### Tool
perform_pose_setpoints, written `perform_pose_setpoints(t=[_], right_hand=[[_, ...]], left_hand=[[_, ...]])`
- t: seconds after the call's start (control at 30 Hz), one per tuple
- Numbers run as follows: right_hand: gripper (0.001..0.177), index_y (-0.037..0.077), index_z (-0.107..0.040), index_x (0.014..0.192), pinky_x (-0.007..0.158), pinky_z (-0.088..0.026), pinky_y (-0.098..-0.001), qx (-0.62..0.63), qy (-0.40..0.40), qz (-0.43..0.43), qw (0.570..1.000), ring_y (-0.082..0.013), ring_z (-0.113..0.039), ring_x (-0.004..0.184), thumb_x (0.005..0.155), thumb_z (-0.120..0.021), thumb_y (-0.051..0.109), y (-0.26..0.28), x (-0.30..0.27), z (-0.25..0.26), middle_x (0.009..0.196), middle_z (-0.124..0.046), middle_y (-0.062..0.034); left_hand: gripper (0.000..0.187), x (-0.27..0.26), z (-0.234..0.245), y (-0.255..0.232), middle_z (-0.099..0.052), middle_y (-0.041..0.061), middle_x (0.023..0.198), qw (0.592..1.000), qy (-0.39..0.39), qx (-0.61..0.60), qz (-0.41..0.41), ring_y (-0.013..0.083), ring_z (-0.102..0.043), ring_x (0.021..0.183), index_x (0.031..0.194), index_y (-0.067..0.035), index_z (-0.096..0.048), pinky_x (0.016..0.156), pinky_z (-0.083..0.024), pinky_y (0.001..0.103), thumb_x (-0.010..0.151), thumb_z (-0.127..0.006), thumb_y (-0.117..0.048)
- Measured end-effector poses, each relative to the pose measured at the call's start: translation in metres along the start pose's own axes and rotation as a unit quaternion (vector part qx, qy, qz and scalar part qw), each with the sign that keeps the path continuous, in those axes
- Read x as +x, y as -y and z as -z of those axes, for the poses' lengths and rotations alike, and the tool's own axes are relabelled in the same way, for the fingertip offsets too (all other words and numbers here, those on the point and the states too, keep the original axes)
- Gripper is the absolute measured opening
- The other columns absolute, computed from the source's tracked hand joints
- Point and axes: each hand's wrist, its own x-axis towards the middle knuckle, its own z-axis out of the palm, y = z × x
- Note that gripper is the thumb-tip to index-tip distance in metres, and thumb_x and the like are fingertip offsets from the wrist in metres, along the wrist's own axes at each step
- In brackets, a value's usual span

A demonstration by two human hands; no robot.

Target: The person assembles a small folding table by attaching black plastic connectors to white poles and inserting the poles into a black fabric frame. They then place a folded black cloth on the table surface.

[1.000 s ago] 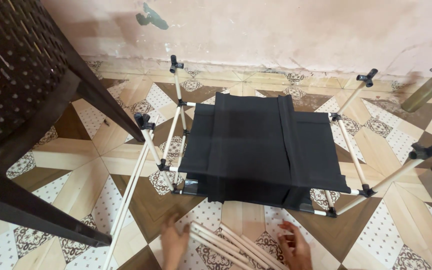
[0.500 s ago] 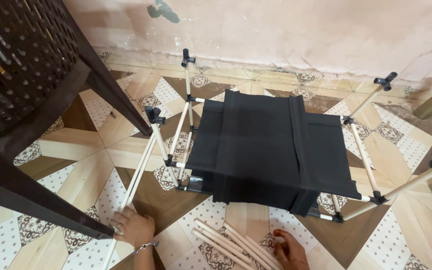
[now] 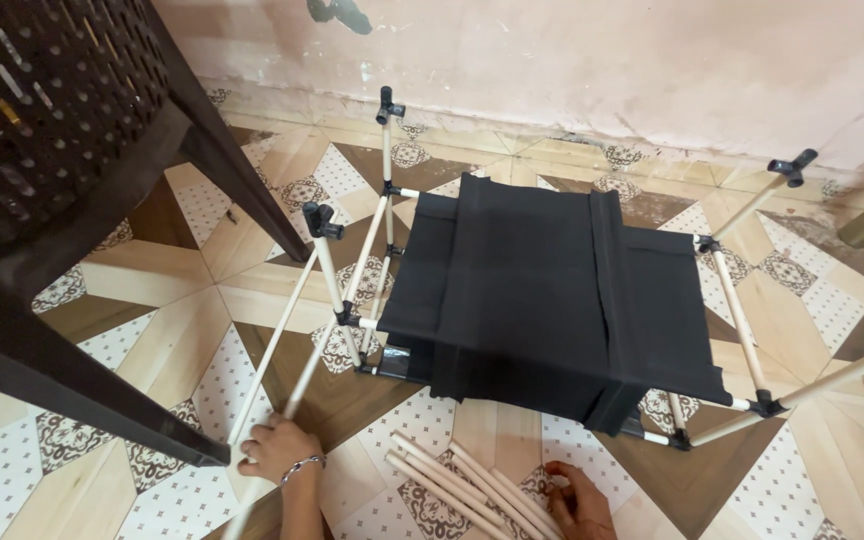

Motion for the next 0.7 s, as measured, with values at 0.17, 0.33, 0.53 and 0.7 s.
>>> perform_pose_setpoints(t=[0.17,0.33,0.53,0.7], right_hand=[[0.039,0.014,-0.067,0.123,0.08,-0.058,-0.0292,0.022,-0.005,0.03,0.999,-0.0199,-0.078,0.076,0.088,-0.064,-0.001,-0.002,0.0,-0.002,0.086,-0.078,-0.0137],[0.036,0.015,-0.068,0.124,0.077,-0.058,-0.0309,-0.007,-0.005,-0.018,1.0,-0.0213,-0.076,0.074,0.091,-0.066,0.003,-0.002,0.0,-0.004,0.08,-0.077,-0.0155],[0.034,0.013,-0.069,0.12,0.075,-0.058,-0.0299,0.022,-0.001,0.035,0.999,-0.02,-0.077,0.071,0.088,-0.066,0.002,-0.003,-0.003,0.002,0.075,-0.078,-0.0138],[0.035,0.012,-0.068,0.121,0.072,-0.059,-0.0296,0.036,-0.009,0.035,0.999,-0.0199,-0.076,0.07,0.087,-0.065,0.001,0.005,-0.005,0.0,0.078,-0.077,-0.013]], left_hand=[[0.026,0.0,-0.015,-0.003,-0.069,0.009,0.116,0.998,0.003,-0.047,-0.043,0.033,-0.062,0.115,0.118,-0.016,-0.07,0.094,-0.038,0.057,0.092,-0.068,-0.018],[0.03,0.031,-0.026,-0.017,-0.067,0.011,0.121,0.978,-0.041,-0.179,-0.097,0.0323,-0.06,0.118,0.126,-0.015,-0.067,0.099,-0.04,0.056,0.097,-0.064,-0.02],[0.072,0.052,-0.016,-0.007,-0.056,0.014,0.146,0.962,-0.184,-0.14,-0.145,0.0348,-0.047,0.137,0.143,-0.008,-0.055,0.099,-0.034,0.06,0.087,-0.068,-0.051],[0.092,0.042,-0.002,0.001,-0.053,0.015,0.141,0.99,-0.053,-0.083,-0.106,0.0335,-0.046,0.133,0.147,-0.008,-0.047,0.103,-0.033,0.061,0.079,-0.07,-0.065]])
